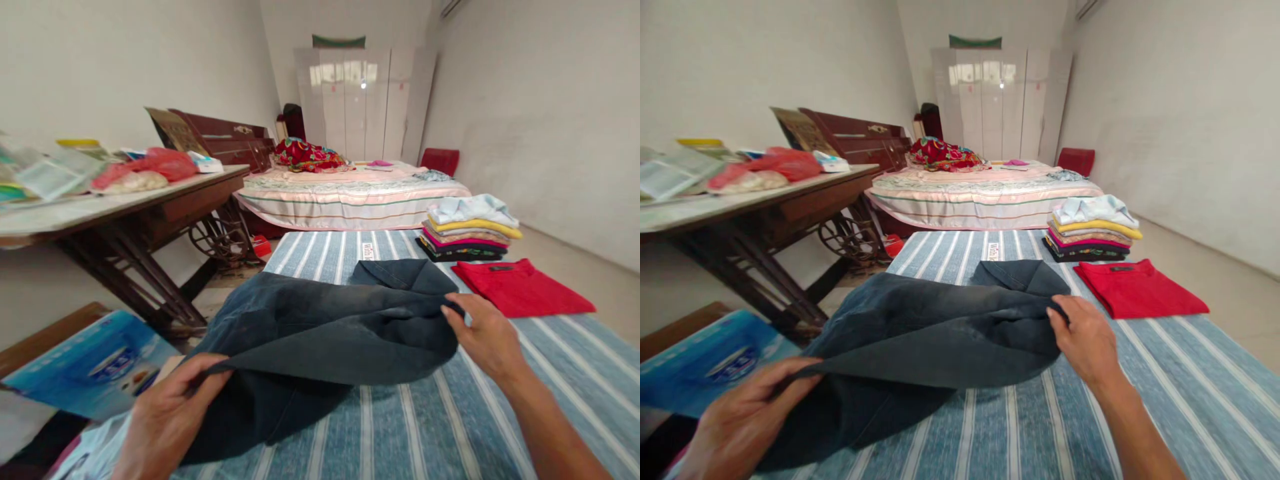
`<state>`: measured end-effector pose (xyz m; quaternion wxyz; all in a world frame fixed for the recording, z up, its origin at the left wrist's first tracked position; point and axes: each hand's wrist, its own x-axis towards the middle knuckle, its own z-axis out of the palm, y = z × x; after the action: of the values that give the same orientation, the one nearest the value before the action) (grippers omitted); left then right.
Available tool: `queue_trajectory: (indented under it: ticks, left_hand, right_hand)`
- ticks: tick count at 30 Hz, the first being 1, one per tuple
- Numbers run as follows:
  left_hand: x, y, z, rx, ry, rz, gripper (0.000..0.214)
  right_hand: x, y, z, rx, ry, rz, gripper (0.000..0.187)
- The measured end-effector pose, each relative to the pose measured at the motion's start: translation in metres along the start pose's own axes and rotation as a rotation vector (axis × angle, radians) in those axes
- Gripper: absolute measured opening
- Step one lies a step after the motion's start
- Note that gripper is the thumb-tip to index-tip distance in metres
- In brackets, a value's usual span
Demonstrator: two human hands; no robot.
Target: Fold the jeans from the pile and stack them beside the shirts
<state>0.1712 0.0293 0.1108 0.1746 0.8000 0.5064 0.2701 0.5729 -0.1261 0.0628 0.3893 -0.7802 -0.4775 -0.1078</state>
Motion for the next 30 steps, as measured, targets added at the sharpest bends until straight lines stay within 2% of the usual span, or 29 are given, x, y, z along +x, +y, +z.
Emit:
queue_trajectory:
  ticks: [2,4,6,8,10,12,14,16,19,21,23,24,27,30]
  left_hand:
    - [-0.004,-0.015,0.005,0.034,-0.173,-0.085,0.025]
    - [-0.007,-0.022,0.012,0.065,-0.350,-0.058,0.023]
    - [-0.009,-0.021,0.014,0.089,-0.459,-0.007,0.024]
    - [-0.008,-0.011,0.009,0.104,-0.503,0.022,0.030]
    - [-0.006,0.008,0.002,0.128,-0.466,0.048,0.038]
    - [-0.001,0.034,0.000,0.150,-0.424,0.102,0.044]
    - [0.006,0.065,0.008,0.140,-0.468,0.204,0.041]
    - [0.015,0.097,0.027,0.104,-0.518,0.327,0.037]
    - [0.035,0.142,0.073,0.068,-0.560,0.480,0.040]
    - [0.051,0.169,0.109,0.049,-0.557,0.476,0.045]
    - [0.066,0.190,0.146,0.005,-0.531,0.381,0.057]
    - [0.072,0.197,0.163,-0.024,-0.506,0.315,0.058]
    - [0.086,0.207,0.201,-0.060,-0.468,0.282,0.046]
    - [0.097,0.203,0.215,-0.092,-0.380,0.286,0.026]
  right_hand:
    - [0.006,0.033,-0.001,-0.034,0.006,0.241,0.047]
    - [0.008,0.055,0.004,0.177,-0.050,0.523,0.060]
    - [0.005,0.064,0.012,0.424,-0.121,0.711,0.065]
    - [0.000,0.063,0.020,0.597,-0.187,0.769,0.061]
    - [-0.006,0.058,0.027,0.719,-0.230,0.759,0.053]
    - [-0.009,0.053,0.032,0.827,-0.240,0.738,0.044]
    - [-0.011,0.050,0.034,0.899,-0.230,0.705,0.039]
    - [-0.012,0.046,0.035,0.954,-0.226,0.664,0.037]
    - [-0.014,0.037,0.035,1.018,-0.245,0.610,0.037]
    - [-0.018,0.028,0.036,1.060,-0.292,0.556,0.035]
    - [-0.023,0.017,0.039,1.098,-0.370,0.477,0.032]
    - [-0.026,0.012,0.040,1.113,-0.418,0.438,0.030]
    - [-0.032,-0.001,0.046,1.137,-0.525,0.390,0.028]
    - [-0.034,-0.004,0.047,1.170,-0.548,0.408,0.032]
